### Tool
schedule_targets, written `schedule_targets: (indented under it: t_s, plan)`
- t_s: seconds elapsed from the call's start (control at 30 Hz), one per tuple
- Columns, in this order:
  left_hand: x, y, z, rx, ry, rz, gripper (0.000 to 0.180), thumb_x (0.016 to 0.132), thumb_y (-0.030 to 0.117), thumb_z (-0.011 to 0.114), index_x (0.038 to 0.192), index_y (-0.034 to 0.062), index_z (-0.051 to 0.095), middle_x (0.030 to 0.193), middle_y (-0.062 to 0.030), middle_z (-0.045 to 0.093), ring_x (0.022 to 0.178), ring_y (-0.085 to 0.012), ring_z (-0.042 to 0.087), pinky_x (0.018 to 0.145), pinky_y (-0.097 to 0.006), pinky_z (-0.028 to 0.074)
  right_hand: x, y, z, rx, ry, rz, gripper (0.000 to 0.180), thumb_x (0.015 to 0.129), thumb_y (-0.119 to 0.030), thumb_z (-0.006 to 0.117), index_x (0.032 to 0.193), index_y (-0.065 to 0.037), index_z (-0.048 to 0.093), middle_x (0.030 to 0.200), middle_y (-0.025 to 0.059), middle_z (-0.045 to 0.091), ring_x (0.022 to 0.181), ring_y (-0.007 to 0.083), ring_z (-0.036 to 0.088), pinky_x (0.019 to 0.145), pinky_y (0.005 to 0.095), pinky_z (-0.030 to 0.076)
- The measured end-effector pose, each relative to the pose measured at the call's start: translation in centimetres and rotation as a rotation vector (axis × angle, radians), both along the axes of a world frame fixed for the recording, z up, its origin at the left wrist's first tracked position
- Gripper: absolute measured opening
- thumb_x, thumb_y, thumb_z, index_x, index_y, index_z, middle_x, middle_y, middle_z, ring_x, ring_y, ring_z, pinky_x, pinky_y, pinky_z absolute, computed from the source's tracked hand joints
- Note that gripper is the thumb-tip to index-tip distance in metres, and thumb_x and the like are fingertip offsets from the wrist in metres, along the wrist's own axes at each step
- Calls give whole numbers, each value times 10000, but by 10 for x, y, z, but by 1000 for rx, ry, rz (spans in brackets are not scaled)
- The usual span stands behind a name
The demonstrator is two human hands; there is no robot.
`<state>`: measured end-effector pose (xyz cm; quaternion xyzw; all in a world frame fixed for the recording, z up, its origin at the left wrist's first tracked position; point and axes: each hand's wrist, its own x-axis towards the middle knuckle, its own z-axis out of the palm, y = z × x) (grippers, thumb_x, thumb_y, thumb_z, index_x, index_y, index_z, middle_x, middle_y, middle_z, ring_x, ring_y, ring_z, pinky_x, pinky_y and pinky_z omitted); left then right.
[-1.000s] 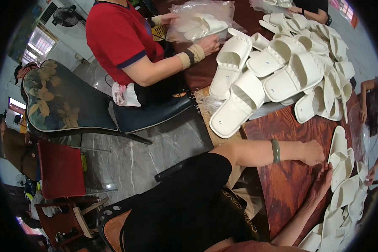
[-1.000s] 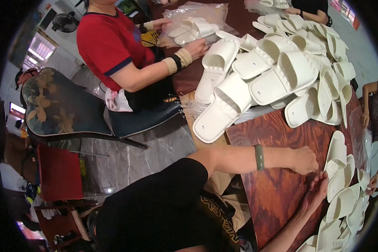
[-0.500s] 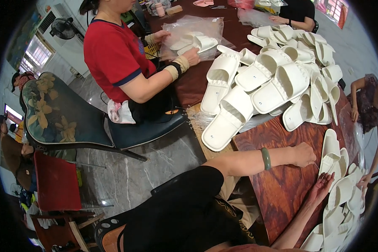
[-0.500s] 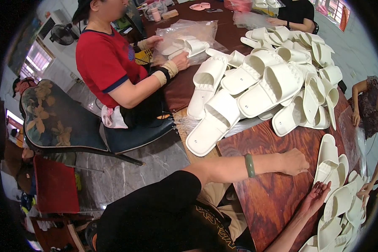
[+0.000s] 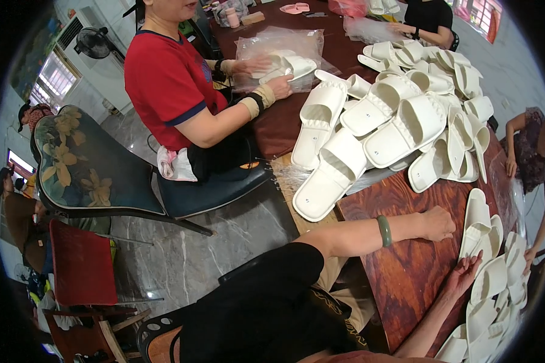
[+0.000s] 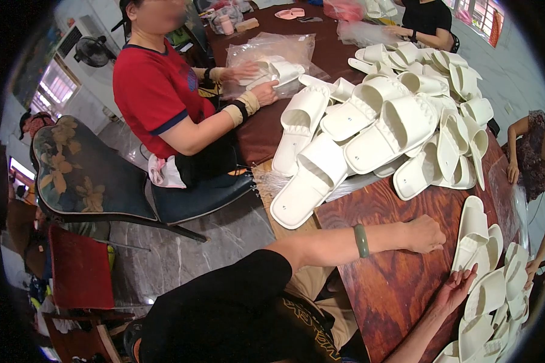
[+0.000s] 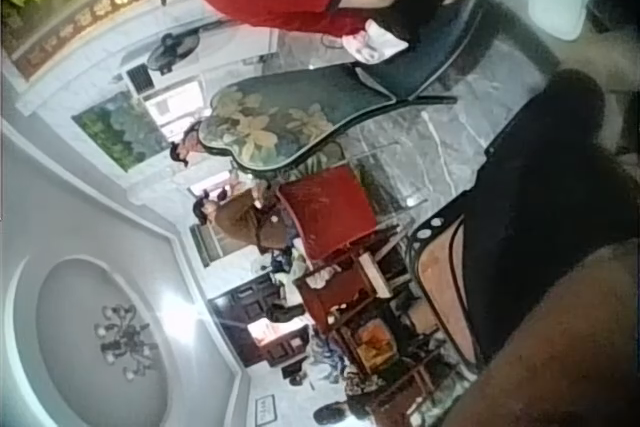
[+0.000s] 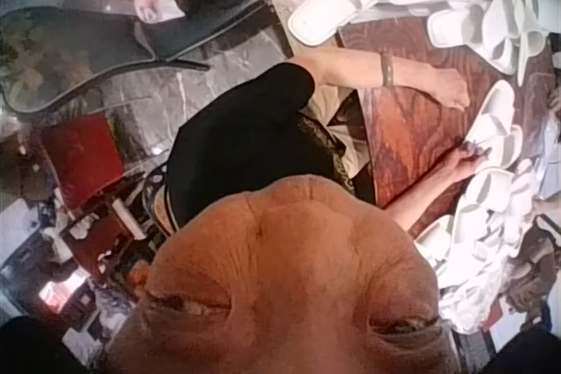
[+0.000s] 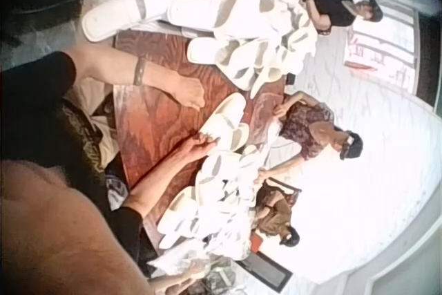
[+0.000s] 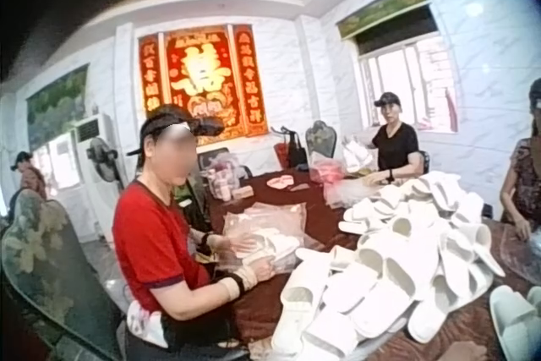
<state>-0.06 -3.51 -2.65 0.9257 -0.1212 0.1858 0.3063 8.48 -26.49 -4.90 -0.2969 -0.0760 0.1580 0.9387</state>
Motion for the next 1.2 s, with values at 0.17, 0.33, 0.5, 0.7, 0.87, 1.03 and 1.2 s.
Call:
schedule_targets:
  t_s: [0.17,0.33,0.5,0.7,0.87,1.03,1.2]
  plan:
    - [2,-3,-3,2,-19,7,289,776,308,612,645,50,602,672,-158,611,690,-344,609,615,-451,472,-1,-3,0,-1,-30,-1,343,966,-139,422,1274,8,390,727,14,402,563,100,292,519,229,321]
    - [4,0,-8,-26,-33,1,286,772,306,617,645,50,607,672,-158,612,682,-345,609,606,-449,471,-4,2,4,-17,-10,-10,373,959,-114,429,1303,12,361,729,11,381,583,100,297,541,228,325]
    - [5,-1,-4,27,-11,16,292,776,312,616,646,51,608,672,-160,613,684,-345,611,610,-441,473,3,-6,-3,-3,-49,34,401,951,-92,432,1327,13,338,748,10,369,603,105,302,565,229,334]
    - [4,5,-7,56,-33,29,289,795,316,601,674,54,600,652,-161,603,664,-348,608,587,-446,466,-15,13,18,-96,1,-60,415,951,-90,431,1338,14,323,752,9,342,614,105,296,576,232,338]
    - [6,7,-1,45,-55,59,299,793,329,602,668,57,611,661,-156,609,680,-342,608,600,-445,466,2,-12,-1,-74,-176,24,418,949,-101,443,1332,18,328,749,8,334,620,104,298,577,226,330]
    - [5,18,-6,75,-5,164,285,794,320,602,681,60,625,678,-145,618,694,-333,612,610,-452,464,-34,30,32,-266,-112,-187,418,951,-147,455,1317,22,343,706,-8,322,585,93,294,542,219,311]
    - [7,11,-4,56,14,107,258,789,284,600,669,57,622,674,-141,618,697,-331,615,610,-452,465,-8,0,6,-248,-171,-147,373,950,-155,459,1271,24,389,674,-16,323,553,65,287,474,203,272]
